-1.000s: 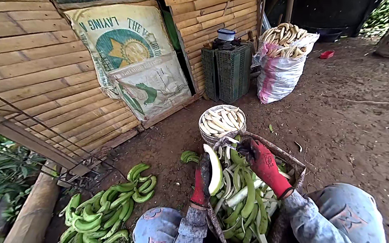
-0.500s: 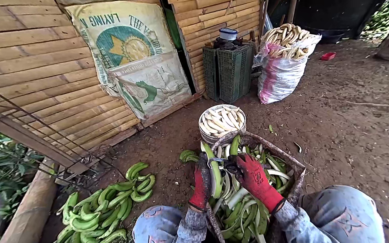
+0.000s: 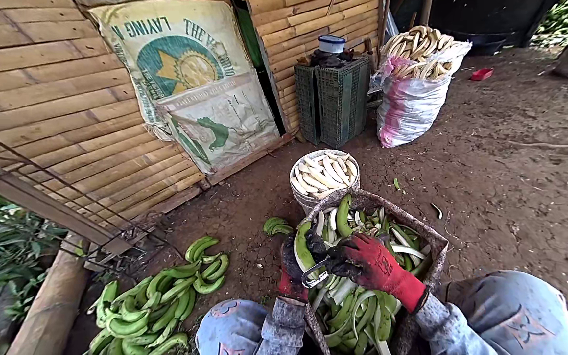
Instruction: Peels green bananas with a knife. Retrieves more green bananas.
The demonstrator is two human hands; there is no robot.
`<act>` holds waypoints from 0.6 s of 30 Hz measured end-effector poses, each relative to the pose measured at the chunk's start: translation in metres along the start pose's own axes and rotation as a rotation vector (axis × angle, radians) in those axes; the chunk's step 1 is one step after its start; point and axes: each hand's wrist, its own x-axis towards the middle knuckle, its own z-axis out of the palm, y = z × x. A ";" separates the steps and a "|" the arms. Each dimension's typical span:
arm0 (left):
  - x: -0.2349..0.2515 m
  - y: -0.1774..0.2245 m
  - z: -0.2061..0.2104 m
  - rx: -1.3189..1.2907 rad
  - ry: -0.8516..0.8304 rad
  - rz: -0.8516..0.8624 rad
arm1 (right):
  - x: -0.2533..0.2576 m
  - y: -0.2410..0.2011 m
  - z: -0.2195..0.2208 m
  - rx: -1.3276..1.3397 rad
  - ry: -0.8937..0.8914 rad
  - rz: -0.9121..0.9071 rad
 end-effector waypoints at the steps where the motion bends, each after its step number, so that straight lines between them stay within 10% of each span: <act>1: 0.001 -0.002 0.002 0.022 0.027 0.033 | 0.001 -0.002 0.001 -0.032 0.005 0.013; 7: -0.007 -0.015 0.030 0.804 0.379 0.468 | 0.024 -0.022 0.003 -0.055 -0.032 0.268; 12: -0.016 -0.026 0.033 1.356 0.500 0.325 | 0.039 0.011 -0.003 0.008 -0.160 0.864; 15: -0.005 -0.020 0.028 1.227 0.534 0.247 | 0.030 0.038 -0.010 0.002 -0.037 0.965; 18: 0.002 -0.001 0.015 0.774 0.341 0.206 | 0.014 0.036 -0.015 0.247 0.053 0.575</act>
